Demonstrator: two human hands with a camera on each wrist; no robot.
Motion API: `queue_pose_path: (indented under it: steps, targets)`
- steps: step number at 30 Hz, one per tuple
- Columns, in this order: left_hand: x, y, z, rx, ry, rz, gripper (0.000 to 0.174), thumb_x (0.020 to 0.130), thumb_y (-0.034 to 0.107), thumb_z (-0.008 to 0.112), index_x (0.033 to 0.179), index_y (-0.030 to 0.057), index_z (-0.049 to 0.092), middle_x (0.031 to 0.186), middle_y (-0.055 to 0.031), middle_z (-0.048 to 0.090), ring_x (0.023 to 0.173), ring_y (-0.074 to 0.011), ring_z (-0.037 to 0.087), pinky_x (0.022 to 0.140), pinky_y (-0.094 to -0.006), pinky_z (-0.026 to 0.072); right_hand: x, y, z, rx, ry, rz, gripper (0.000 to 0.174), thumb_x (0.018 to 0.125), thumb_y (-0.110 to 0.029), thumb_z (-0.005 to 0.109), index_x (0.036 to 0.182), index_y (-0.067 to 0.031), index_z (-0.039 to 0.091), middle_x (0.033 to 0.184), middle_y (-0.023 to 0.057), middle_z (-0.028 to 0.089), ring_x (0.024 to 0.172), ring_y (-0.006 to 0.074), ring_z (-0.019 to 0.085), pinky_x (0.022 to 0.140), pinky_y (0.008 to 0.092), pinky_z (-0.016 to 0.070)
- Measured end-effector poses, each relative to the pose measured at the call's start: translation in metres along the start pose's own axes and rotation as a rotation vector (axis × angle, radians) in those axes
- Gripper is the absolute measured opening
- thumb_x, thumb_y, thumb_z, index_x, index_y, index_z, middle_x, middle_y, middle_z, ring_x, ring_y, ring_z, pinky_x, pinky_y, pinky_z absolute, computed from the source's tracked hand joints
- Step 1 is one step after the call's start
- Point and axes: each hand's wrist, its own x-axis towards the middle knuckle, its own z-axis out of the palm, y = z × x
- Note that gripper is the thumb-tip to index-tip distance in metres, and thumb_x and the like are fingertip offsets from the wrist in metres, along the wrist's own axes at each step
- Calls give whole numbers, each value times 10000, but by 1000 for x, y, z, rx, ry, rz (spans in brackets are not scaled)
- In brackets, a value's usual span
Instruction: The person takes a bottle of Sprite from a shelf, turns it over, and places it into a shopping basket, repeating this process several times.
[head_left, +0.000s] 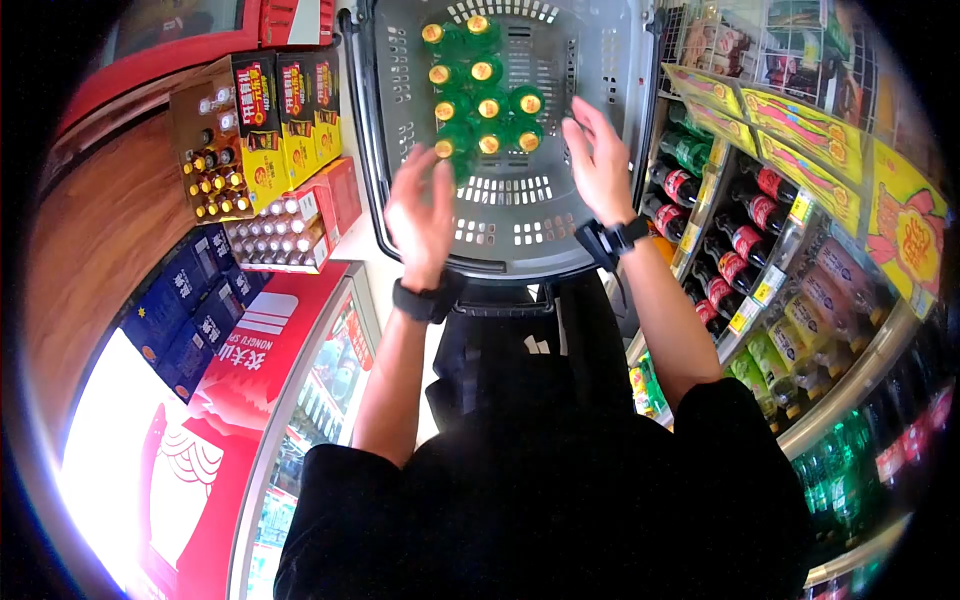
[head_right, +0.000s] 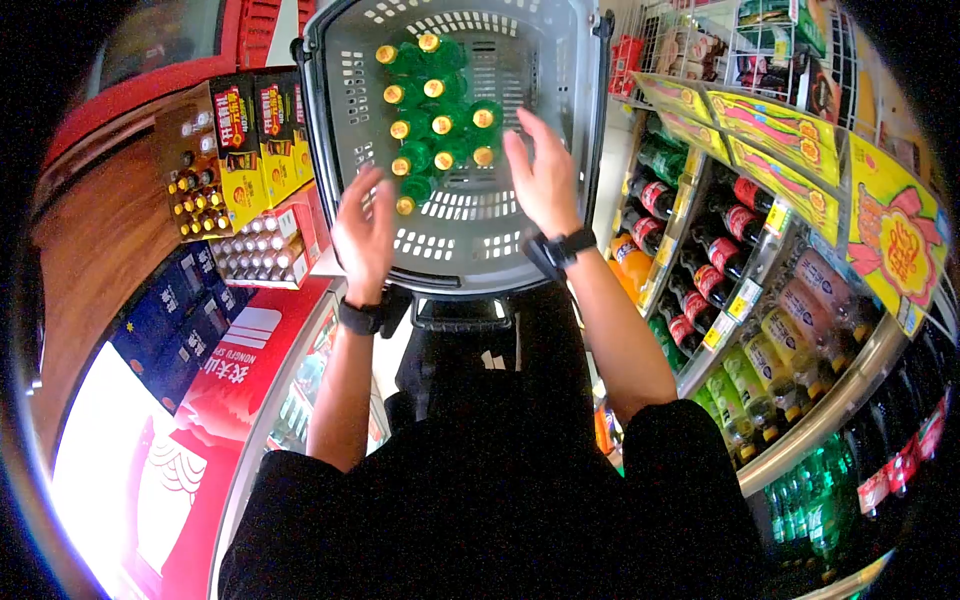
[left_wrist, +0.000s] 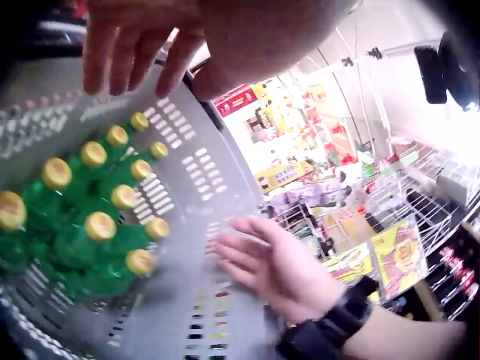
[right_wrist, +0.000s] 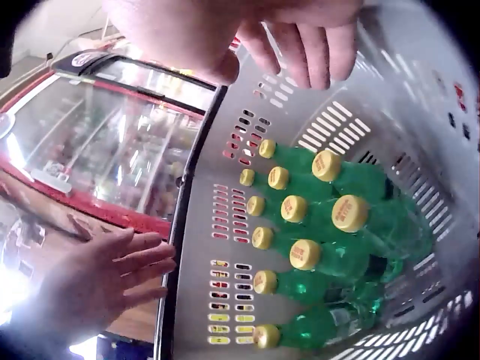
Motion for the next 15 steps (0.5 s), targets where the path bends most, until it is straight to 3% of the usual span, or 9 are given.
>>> queue_pose_path:
  steps: [2, 3, 4, 6, 9, 11, 14, 15]
  targets:
    - [-9, -22, -31, 334, 98, 176, 321, 912, 177, 651, 1160, -26, 632, 1253, -226, 604, 1175, -322, 582, 1006, -402, 439, -20, -17, -25, -123, 60, -94, 287, 944, -187, 600, 1176, -20, 600, 1121, 173, 657, 1045, 344, 624, 910, 386, 487]
    - [-15, -31, -40, 363, 151, 139, 357, 897, 180, 666, 1184, -24, 607, 1250, -226, 601, 1208, -362, 549, 1040, -430, 404, -29, -19, -34, -212, 148, -208, 257, 924, -135, 615, 1149, -11, 604, 1087, 171, 655, 1021, 341, 623, 906, 380, 486]
    - [-20, -54, -49, 441, 135, 164, 446, 891, 188, 678, 1263, -10, 531, 1297, -233, 531, 1222, -391, 491, 1010, -461, 406, -38, -18, -44, -243, 151, -216, 270, 911, -118, 622, 1159, -17, 601, 1149, 186, 619, 1077, 352, 590, 946, 400, 460]
    - [-26, -90, -57, 486, 112, 178, 544, 901, 261, 671, 1304, -46, 472, 1243, -260, 561, 1162, -397, 538, 974, -455, 434, -56, -20, -54, -348, 195, -180, 283, 899, -125, 630, 1163, -26, 603, 1251, 206, 553, 1158, 368, 533, 1002, 435, 414]
    - [-28, -89, -60, 354, -57, -110, 622, 912, 335, 649, 1317, -86, 435, 1170, -296, 590, 1091, -414, 586, 934, -449, 460, -68, -15, -62, -450, 234, -173, 424, 904, -159, 622, 1292, -26, 517, 1297, 209, 511, 1202, 388, 490, 1033, 462, 378]
    - [-25, -90, -58, 310, -15, -127, 634, 900, 352, 661, 1298, -100, 461, 1149, -297, 611, 1077, -411, 609, 931, -443, 466, -70, -6, -64, -500, 227, -163, 557, 920, -192, 606, 1403, -9, 398, 1291, 224, 510, 1192, 400, 491, 1034, 462, 379]
    - [-14, -100, -51, 346, 5, -150, 717, 864, 428, 679, 1289, -111, 471, 1157, -314, 612, 1088, -428, 607, 922, -444, 473, -72, 10, -66, -365, 119, 30, 613, 925, -219, 605, 1435, 2, 348, 1305, 253, 509, 1187, 412, 501, 1038, 457, 385]
    - [-8, -95, -51, 354, -15, -179, 733, 858, 445, 679, 1290, -110, 472, 1163, -319, 607, 1096, -431, 603, 923, -445, 473, -71, 10, -65, -419, 95, 10, 648, 934, -246, 594, 1454, 13, 307, 1339, 280, 494, 1216, 423, 501, 1044, 440, 393]
